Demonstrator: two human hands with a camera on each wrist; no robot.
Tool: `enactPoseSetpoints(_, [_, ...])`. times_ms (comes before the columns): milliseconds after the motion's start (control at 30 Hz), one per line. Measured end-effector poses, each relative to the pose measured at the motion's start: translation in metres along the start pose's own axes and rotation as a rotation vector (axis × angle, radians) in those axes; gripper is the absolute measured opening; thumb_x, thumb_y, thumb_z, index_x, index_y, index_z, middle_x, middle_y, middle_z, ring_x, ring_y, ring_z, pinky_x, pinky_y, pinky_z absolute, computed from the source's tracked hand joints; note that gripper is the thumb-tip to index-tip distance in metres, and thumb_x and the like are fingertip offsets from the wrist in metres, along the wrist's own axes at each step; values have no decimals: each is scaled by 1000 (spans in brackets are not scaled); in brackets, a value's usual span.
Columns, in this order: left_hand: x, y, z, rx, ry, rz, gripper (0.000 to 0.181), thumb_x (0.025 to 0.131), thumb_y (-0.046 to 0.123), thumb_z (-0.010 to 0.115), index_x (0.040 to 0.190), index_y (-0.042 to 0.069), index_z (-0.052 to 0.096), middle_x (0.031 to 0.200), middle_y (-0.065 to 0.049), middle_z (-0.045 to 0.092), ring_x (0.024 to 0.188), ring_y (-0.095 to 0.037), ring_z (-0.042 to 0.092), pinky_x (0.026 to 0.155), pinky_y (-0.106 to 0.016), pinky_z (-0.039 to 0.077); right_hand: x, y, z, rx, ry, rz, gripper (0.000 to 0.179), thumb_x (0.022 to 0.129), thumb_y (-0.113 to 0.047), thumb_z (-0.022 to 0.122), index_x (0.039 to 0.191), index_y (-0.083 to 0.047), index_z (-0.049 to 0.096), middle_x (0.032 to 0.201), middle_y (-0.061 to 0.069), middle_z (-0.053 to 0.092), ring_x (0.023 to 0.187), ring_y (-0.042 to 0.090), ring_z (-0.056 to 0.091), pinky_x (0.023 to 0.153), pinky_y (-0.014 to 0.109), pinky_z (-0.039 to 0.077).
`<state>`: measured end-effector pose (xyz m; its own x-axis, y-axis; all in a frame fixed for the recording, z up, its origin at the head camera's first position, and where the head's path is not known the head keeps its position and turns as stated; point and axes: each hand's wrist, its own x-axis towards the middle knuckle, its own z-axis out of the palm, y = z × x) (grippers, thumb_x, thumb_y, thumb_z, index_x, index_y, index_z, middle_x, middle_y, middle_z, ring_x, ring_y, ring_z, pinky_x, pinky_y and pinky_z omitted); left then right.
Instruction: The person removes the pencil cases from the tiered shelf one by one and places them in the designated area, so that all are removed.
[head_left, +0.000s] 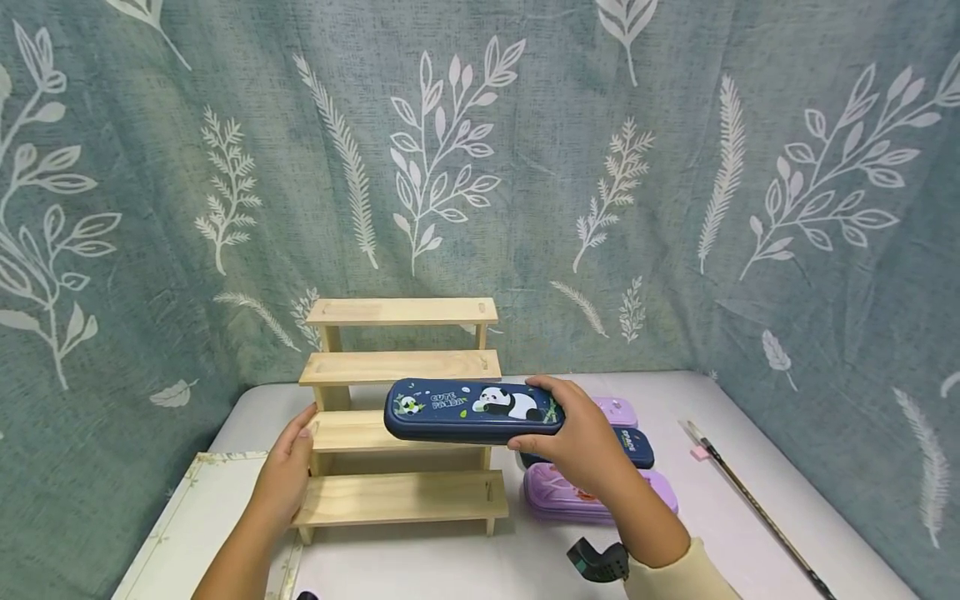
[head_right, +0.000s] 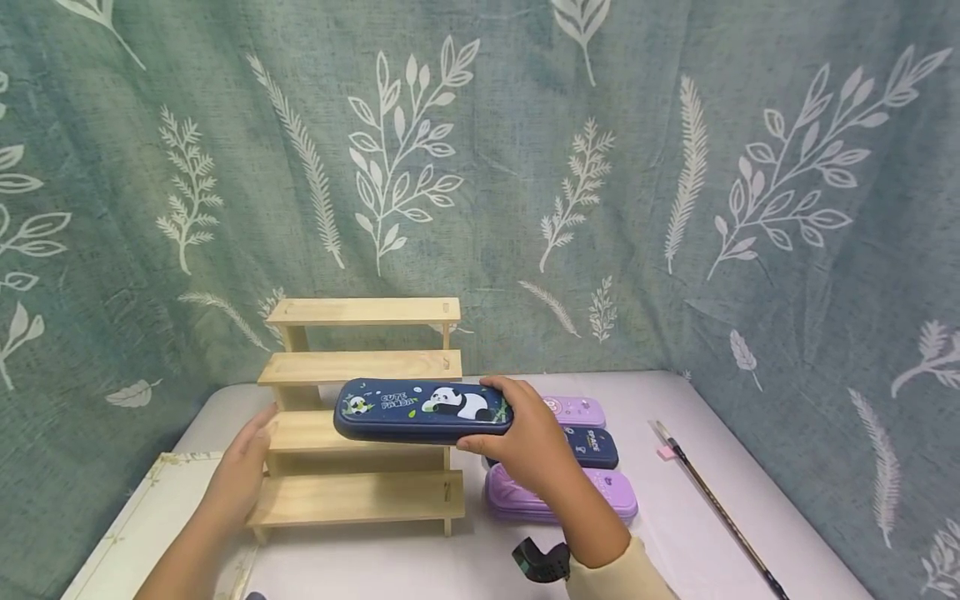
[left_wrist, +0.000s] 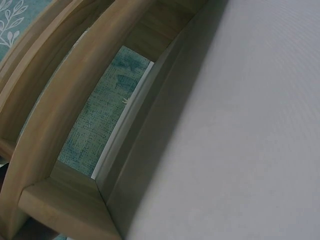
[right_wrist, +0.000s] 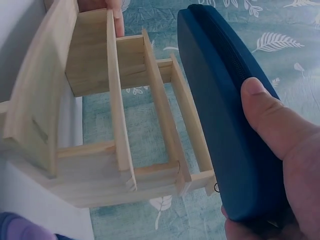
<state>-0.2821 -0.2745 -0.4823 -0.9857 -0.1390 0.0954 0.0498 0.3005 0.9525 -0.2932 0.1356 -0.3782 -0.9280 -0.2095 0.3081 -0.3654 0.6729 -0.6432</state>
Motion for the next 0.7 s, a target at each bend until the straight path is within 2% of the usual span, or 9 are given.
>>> enactPoseSetpoints(133, [0,2,-1,9,-1,-4,56,115,46,23,169,29,22,176,-8,13,162,-40,7,127,-68,11,-10,8,-2,-21,11,-5,89,69,-49,96,147,-27,58,143,4,62,127,27,60,103,51,49])
enactPoseSetpoints(367, [-1,4,-2,17,-16,-13,55,115,42,21,169,30,19,177,-5,11,163,-37,5,129,-66,10,-25,23,-6,5,3,16,88,70,-48,96,147,-27,58,143,2,61,115,24,62,90,40,53])
enactPoseSetpoints(533, [-1,4,-1,12,-23,-17,56,115,42,20,169,29,18,177,-5,9,163,-37,3,129,-66,10,-36,35,-11,-10,3,17,88,69,-46,97,146,-28,58,145,4,62,121,26,62,95,44,51])
enactPoseSetpoints(700, [-3,3,-1,9,-33,-16,57,115,44,20,170,29,17,177,-6,7,163,-39,1,128,-68,9,-47,43,-18,-19,-8,52,89,69,-48,96,147,-30,57,148,6,60,126,29,59,99,47,48])
